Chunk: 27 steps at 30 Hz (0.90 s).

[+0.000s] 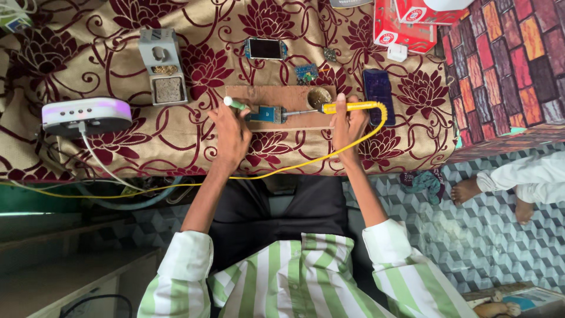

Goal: The person uses a soldering iron and solder wire to solder components on a blue circuit board. They repeatedly apply heat and solder to specific points on the board while holding it steady with the other hand.

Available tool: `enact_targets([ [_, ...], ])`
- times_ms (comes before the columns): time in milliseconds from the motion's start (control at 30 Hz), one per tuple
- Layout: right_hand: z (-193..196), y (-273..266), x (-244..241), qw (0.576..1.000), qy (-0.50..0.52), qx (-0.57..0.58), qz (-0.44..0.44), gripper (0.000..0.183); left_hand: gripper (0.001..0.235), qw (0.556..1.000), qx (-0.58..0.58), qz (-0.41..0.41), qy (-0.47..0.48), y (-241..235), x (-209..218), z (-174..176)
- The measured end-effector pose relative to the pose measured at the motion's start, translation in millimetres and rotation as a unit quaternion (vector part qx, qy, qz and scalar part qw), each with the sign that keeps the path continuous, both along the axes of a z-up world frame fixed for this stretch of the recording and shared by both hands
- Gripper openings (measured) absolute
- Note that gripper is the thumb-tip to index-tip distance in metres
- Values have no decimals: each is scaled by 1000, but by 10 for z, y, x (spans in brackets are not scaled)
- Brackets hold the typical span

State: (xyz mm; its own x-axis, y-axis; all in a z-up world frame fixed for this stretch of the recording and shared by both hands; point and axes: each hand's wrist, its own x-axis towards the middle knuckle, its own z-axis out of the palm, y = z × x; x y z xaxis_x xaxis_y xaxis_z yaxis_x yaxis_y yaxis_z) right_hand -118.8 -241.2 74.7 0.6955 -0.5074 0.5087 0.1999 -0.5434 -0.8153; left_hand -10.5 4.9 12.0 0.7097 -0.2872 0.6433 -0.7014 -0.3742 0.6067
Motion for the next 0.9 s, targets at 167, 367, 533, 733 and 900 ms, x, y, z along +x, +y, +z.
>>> enact_targets([
  [167,69,4,213,998,17,37,-51,41,40,1000,4,-1,5,-23,9,-93],
  [367,0,189,305,992,-49,37,-114,37,43,1000,-6,-5,14,-34,5,-60],
  [533,-8,305,234,987,-17,35,-153,35,42,1000,-17,5,25,-19,-3,-82],
  [733,2,284,243,987,-63,-3,-149,34,34,998,-42,22,51,-19,12,-146],
  [900,-31,212,248,988,-73,-17,-133,33,26,998,-33,24,56,-23,10,-201],
])
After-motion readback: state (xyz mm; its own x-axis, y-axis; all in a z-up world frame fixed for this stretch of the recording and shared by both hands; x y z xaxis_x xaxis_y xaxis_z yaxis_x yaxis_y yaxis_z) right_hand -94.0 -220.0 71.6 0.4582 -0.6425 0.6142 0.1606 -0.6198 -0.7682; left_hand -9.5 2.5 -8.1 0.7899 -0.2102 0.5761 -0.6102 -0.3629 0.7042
